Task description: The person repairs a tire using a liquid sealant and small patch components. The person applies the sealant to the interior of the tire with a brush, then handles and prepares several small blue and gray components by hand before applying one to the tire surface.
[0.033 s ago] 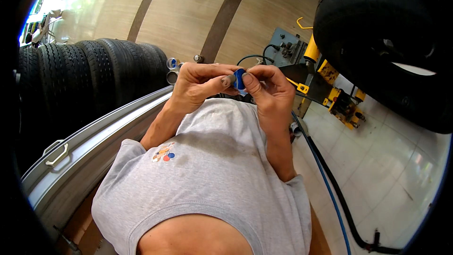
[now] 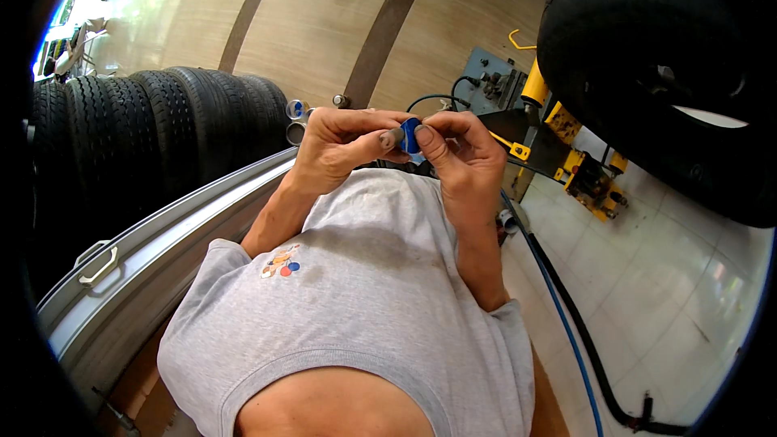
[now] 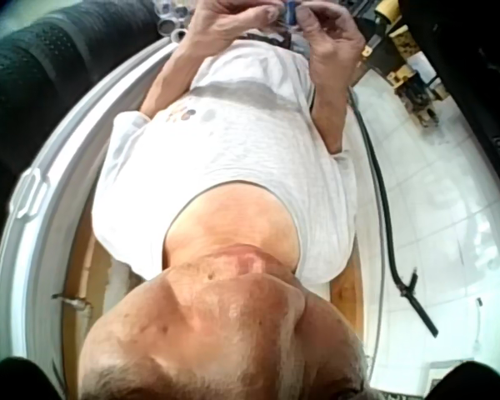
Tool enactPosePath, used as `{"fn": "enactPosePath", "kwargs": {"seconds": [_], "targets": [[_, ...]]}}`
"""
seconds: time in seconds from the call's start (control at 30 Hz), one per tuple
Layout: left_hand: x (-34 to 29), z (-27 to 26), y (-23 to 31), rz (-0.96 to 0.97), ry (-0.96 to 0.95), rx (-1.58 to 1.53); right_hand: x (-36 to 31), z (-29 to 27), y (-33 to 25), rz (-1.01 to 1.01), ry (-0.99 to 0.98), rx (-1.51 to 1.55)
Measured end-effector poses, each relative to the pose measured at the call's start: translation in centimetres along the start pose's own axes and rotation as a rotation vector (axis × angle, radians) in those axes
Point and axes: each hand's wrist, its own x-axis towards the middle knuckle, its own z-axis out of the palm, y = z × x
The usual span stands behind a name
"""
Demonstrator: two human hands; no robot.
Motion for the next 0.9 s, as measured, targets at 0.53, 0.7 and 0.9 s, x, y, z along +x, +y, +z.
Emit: {"fn": "enactPosePath", "kwargs": {"seconds": [0.53, 0.7, 0.9], "targets": [[0.1, 0.6, -0.3, 0.374, 0.044, 0.522, -0.3, 0.0, -0.6, -0.054, -0.059, -0.117], [0.0, 1.0, 0.0, 0.467, 0.077, 0.722, -0.2, -0.7, -2.3, -0.061, -0.116, -0.258], [-0.2, 1.7, 0.4, 0.583, 0.093, 0.890, 0.0, -0.7, -4.3, -0.131, -0.216, -0.542]]}}
